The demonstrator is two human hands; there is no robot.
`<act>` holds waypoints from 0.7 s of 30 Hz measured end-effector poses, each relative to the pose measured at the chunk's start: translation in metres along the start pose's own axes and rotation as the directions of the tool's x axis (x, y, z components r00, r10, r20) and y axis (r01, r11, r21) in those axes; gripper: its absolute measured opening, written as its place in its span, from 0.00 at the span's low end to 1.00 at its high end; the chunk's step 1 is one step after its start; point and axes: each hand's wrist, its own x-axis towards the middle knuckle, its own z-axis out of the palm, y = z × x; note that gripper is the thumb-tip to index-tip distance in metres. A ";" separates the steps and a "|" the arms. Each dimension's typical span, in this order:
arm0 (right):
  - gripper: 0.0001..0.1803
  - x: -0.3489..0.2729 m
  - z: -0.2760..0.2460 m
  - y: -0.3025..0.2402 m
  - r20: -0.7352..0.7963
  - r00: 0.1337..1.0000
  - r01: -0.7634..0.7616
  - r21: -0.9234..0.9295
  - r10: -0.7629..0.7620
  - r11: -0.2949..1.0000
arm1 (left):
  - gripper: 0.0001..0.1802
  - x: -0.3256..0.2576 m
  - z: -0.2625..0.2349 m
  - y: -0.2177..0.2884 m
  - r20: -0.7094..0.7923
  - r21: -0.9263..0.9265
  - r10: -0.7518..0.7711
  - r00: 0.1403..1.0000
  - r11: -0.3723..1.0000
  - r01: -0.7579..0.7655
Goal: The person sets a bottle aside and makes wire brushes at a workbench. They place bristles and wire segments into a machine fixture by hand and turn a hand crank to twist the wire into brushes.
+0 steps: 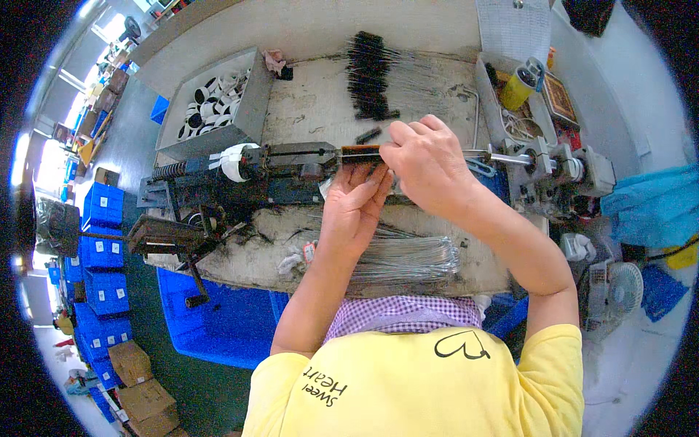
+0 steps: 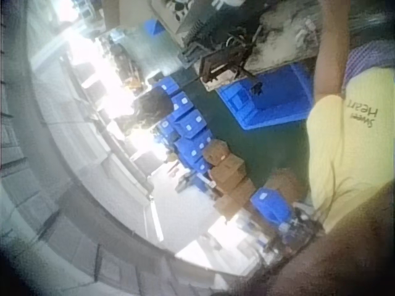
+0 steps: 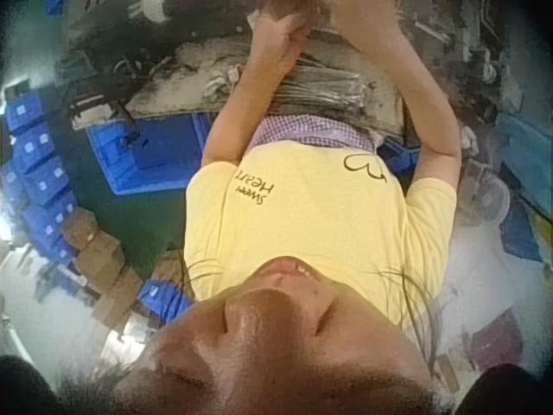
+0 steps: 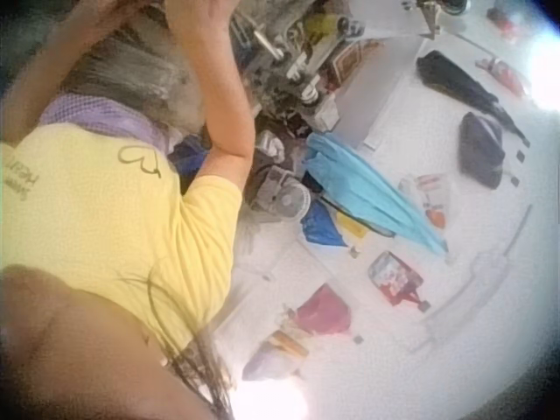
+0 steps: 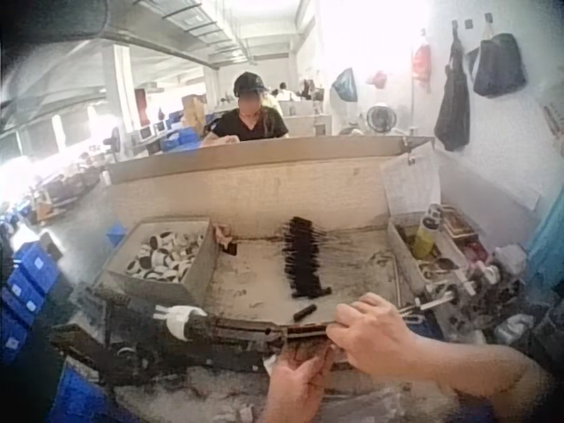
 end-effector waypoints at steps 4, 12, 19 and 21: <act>0.05 -0.003 -0.003 0.002 -0.077 0.997 0.013 0.043 -0.009 0.999 | 0.24 0.000 -0.001 0.000 0.010 -0.047 -0.002 1.000 0.999 0.002; 0.04 -0.010 0.003 -0.007 -0.046 0.995 0.097 0.190 -0.090 0.977 | 0.32 0.001 -0.001 0.001 0.112 -0.040 0.006 0.994 0.999 -0.001; 0.04 -0.010 -0.006 0.016 -0.164 0.986 0.005 0.242 0.036 0.970 | 0.26 -0.004 0.003 0.004 0.045 -0.042 0.008 0.999 0.999 -0.006; 0.04 -0.009 -0.005 0.021 -0.189 0.982 0.017 0.245 0.031 0.969 | 0.27 -0.004 0.003 0.003 0.042 -0.036 0.010 0.999 0.999 -0.009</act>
